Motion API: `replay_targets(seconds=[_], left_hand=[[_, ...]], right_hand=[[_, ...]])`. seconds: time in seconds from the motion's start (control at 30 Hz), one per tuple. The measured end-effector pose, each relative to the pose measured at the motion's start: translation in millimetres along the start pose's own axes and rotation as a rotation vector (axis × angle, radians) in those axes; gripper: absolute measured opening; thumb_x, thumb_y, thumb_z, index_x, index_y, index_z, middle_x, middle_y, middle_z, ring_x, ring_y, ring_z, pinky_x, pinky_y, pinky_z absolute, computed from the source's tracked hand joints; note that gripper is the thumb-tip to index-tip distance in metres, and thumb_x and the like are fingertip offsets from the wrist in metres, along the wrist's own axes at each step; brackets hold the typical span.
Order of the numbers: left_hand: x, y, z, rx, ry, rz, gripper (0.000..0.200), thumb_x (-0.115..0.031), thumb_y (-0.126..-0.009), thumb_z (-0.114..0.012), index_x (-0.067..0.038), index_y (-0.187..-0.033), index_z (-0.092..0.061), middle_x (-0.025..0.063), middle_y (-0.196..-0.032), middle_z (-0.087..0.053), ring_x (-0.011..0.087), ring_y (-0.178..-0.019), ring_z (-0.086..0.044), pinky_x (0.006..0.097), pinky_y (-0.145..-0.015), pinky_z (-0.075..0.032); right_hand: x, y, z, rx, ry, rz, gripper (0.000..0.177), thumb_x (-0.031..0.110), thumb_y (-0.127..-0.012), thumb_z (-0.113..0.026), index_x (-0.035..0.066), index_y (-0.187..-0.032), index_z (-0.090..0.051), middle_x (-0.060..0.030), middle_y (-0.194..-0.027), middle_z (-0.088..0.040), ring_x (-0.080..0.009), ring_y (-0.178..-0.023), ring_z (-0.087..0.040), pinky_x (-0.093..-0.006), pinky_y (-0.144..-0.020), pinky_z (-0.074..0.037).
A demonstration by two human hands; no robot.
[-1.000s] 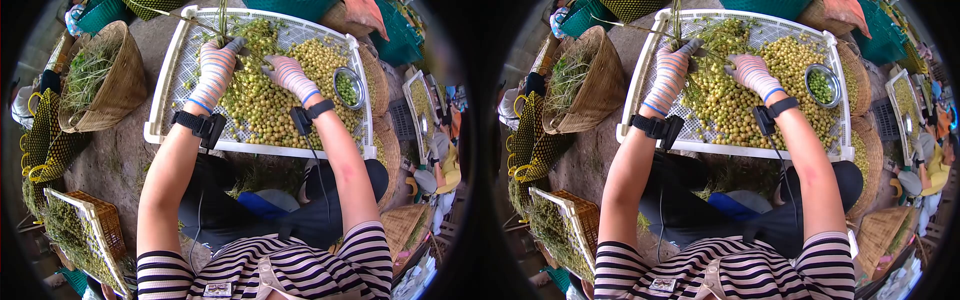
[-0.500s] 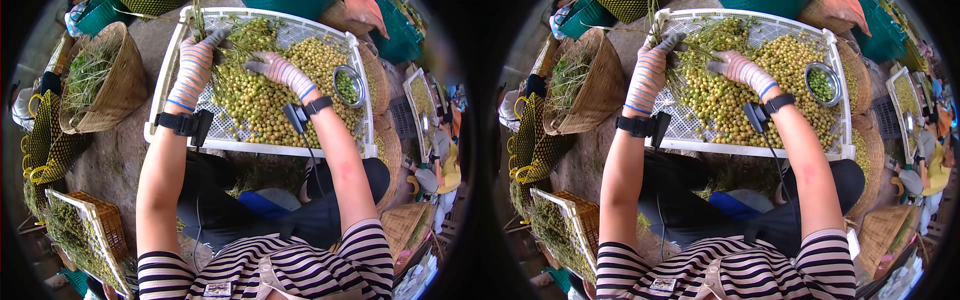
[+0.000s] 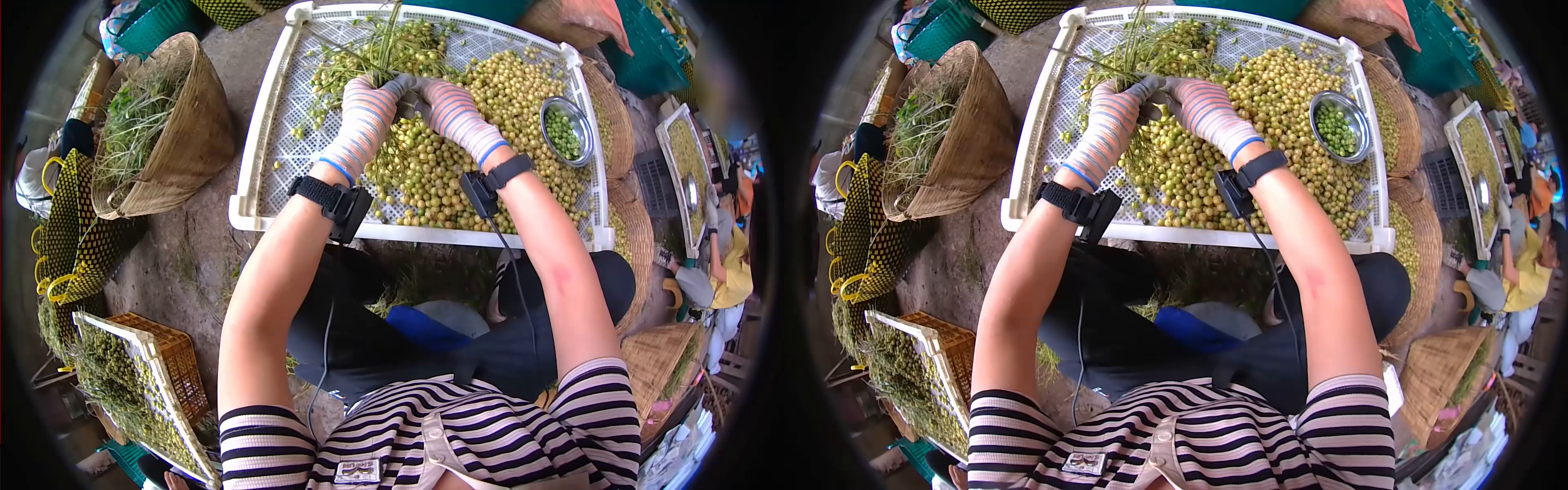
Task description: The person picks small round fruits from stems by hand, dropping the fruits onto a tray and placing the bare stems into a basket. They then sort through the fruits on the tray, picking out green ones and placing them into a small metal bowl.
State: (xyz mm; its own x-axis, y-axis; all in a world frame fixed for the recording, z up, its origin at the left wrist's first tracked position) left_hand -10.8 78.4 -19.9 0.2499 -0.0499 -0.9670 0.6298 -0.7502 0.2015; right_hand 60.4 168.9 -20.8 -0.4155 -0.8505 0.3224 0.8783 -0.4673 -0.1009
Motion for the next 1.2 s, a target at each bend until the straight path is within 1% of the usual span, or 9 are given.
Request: replay_targets(seconds=[0.17,0.23,0.5,0.63,0.77,0.9,1.03,1.1,1.2], left_hand=[[-0.2,-0.5,-1.1,-0.001,0.039,-0.008,0.019,-0.017,-0.081,-0.063,0.000,-0.088,-0.064,0.0096,-0.073,-0.066,0.0152,-0.052,-0.057,0.0257,-0.049,-0.044],[0.8,-2.8,8.7,-0.056,0.075,0.027,0.018,-0.017,-0.081,-0.063,-0.001,-0.088,-0.064,0.0099,-0.074,-0.066,0.0157,-0.053,-0.058,0.0269,-0.050,-0.045],[1.9,0.4,5.8,-0.031,0.022,0.030,0.017,-0.018,-0.081,-0.063,-0.002,-0.088,-0.064,0.0087,-0.074,-0.066,0.0151,-0.053,-0.058,0.0263,-0.048,-0.043],[-9.0,-1.9,23.4,-0.053,0.101,-0.040,0.019,-0.019,-0.082,-0.062,-0.003,-0.090,-0.064,0.0065,-0.073,-0.065,0.0126,-0.055,-0.058,0.0252,-0.051,-0.044],[-20.1,-3.3,38.5,-0.035,0.100,-0.044,0.022,-0.022,-0.084,-0.060,-0.004,-0.093,-0.064,0.0046,-0.078,-0.065,0.0102,-0.059,-0.056,0.0222,-0.054,-0.044],[-16.1,-0.6,22.4,0.100,0.209,0.072,0.021,-0.022,-0.085,-0.058,-0.004,-0.093,-0.064,0.0019,-0.073,-0.063,0.0087,-0.056,-0.053,0.0200,-0.052,-0.042],[-24.1,-0.6,25.3,0.101,0.262,0.040,0.019,-0.018,-0.082,-0.061,0.000,-0.086,-0.065,0.0070,-0.069,-0.064,0.0136,-0.052,-0.056,0.0243,-0.048,-0.043],[-29.6,6.8,38.8,-0.003,0.142,0.013,0.017,-0.016,-0.082,-0.062,0.000,-0.085,-0.064,0.0069,-0.068,-0.063,0.0140,-0.051,-0.056,0.0251,-0.047,-0.043],[-30.3,8.0,58.0,-0.110,0.183,-0.037,0.016,-0.017,-0.080,-0.064,-0.001,-0.081,-0.064,0.0059,-0.065,-0.061,0.0140,-0.049,-0.053,0.0264,-0.045,-0.042]], right_hand=[[-17.5,-0.4,-6.4,0.153,0.202,-0.107,0.032,0.035,-0.082,-0.054,0.009,-0.101,-0.059,-0.0136,-0.091,-0.063,-0.0318,-0.087,-0.059,-0.0423,-0.074,-0.047],[4.5,8.5,10.6,-0.265,0.164,0.303,0.033,0.037,-0.083,-0.052,0.009,-0.100,-0.060,-0.0134,-0.088,-0.063,-0.0316,-0.086,-0.059,-0.0419,-0.073,-0.047],[-9.6,15.0,12.7,0.256,0.343,-0.052,0.040,0.042,-0.084,-0.049,0.004,-0.090,-0.060,-0.0158,-0.088,-0.063,-0.0316,-0.085,-0.059,-0.0424,-0.074,-0.047],[-29.8,18.9,5.4,0.172,0.220,0.155,0.039,0.042,-0.084,-0.047,0.007,-0.091,-0.062,-0.0161,-0.089,-0.063,-0.0317,-0.086,-0.059,-0.0414,-0.076,-0.047],[-42.3,23.7,23.6,0.051,0.324,0.094,0.050,0.041,-0.076,-0.060,0.014,-0.118,-0.052,-0.0170,-0.118,-0.052,-0.0322,-0.107,-0.051,-0.0412,-0.089,-0.042],[-3.7,0.6,20.8,0.030,-0.432,0.283,0.062,0.040,-0.072,-0.068,0.010,-0.123,-0.047,-0.0162,-0.124,-0.049,-0.0293,-0.112,-0.048,-0.0385,-0.093,-0.040],[0.4,-2.7,-36.8,0.356,-1.163,-0.101,0.032,0.025,-0.081,-0.063,0.002,-0.102,-0.055,-0.0108,-0.076,-0.062,-0.0178,-0.063,-0.059,-0.0300,-0.061,-0.048],[13.7,-7.2,-24.3,0.284,-0.649,0.106,0.034,0.033,-0.085,-0.055,0.001,-0.094,-0.059,-0.0109,-0.070,-0.062,-0.0202,-0.056,-0.059,-0.0322,-0.059,-0.048],[0.8,11.1,-19.1,0.640,-0.103,-0.177,0.049,0.046,-0.083,-0.043,0.001,-0.083,-0.064,-0.0152,-0.070,-0.062,-0.0258,-0.062,-0.062,-0.0370,-0.068,-0.048]])
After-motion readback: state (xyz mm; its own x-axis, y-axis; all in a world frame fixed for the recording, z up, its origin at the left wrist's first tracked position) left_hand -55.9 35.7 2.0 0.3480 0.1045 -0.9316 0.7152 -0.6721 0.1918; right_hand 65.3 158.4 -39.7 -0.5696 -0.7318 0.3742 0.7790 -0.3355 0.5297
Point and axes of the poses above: each hand's wrist, its own y-axis away from the middle knuckle, its own z-axis out of the back of the hand, x = y × z, the point moved 8 cm from there along -y, towards the middle knuckle
